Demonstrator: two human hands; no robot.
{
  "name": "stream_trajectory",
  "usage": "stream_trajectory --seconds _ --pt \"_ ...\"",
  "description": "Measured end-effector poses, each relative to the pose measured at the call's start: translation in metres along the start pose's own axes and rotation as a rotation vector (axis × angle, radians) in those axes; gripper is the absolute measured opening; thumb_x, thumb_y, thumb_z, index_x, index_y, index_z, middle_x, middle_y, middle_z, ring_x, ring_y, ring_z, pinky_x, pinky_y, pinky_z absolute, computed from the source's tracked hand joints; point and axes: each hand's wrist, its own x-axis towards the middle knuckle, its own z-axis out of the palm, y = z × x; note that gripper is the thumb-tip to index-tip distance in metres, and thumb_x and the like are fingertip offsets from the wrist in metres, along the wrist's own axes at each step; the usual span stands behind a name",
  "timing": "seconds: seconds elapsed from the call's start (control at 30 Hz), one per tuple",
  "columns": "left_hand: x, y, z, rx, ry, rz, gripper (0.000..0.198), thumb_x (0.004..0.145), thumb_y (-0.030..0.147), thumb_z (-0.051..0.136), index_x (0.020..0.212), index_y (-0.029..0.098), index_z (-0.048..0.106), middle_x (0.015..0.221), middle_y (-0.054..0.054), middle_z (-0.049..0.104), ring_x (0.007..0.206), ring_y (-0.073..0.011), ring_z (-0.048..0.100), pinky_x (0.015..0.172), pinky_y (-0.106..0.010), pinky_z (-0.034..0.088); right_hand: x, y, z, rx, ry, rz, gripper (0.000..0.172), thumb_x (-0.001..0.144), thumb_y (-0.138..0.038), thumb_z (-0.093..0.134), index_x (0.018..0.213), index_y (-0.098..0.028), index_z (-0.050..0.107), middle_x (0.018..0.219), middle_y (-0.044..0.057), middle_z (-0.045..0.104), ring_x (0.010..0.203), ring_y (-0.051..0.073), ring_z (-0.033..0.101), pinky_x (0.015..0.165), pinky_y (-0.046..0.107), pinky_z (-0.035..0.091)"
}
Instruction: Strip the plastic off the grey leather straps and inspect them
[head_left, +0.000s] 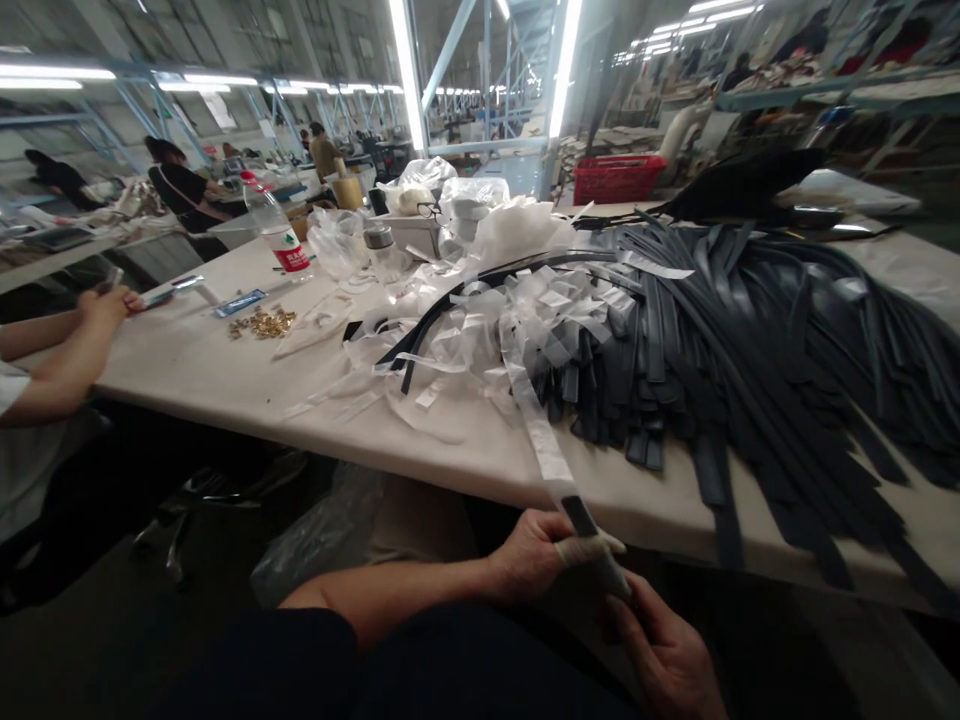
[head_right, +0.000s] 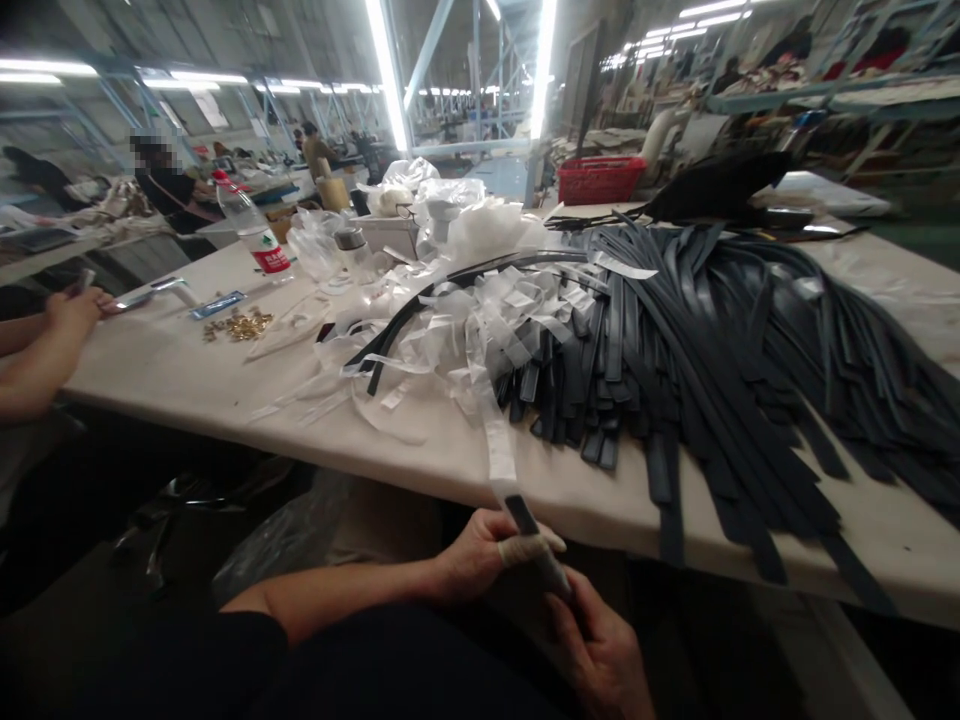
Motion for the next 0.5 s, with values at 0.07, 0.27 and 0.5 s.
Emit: stream_trajectory --seconds 0.07,0.27,0.5 --pt "-0.002 0.008 -0.002 -0.021 0.023 0.014 0.05 0.069 0.053 0.079 0.096 0.011 0.078 0.086 -0.01 0.073 0.079 -0.0192 0.066 0.081 -0.03 0.05 0.0 0.0 -0.003 -0.024 -0.061 -0.022 0.045 0.085 -0.054 0.06 0.117 -0.022 0.066 0.09 0.005 0.075 0.078 0.023 0.071 0.068 0.023 0.057" --pt "-0.005 0.027 -0.009 -0.071 0.112 0.089 0.041 0.072 0.048 0.079 0.091 0.011 0.079 0.079 -0.007 0.072 0.073 -0.0163 0.063 0.077 -0.028 0.048 -0.003 -0.006 -0.008 0.021 -0.181 0.064 0.048 0.092 -0.06 0.047 0.07 -0.02 0.063 0.056 -0.002 0.054 0.051 0.013 0.052 0.051 0.021 0.042" --pt "-0.007 0.03 -0.015 -0.017 0.167 0.144 0.037 0.076 0.046 0.076 0.09 0.012 0.079 0.081 -0.007 0.073 0.079 -0.017 0.063 0.081 -0.028 0.047 -0.019 0.025 -0.009 -0.004 -0.204 0.138 0.054 0.089 -0.068 0.046 0.067 -0.021 0.059 0.055 -0.003 0.05 0.05 0.013 0.047 0.049 0.022 0.038"
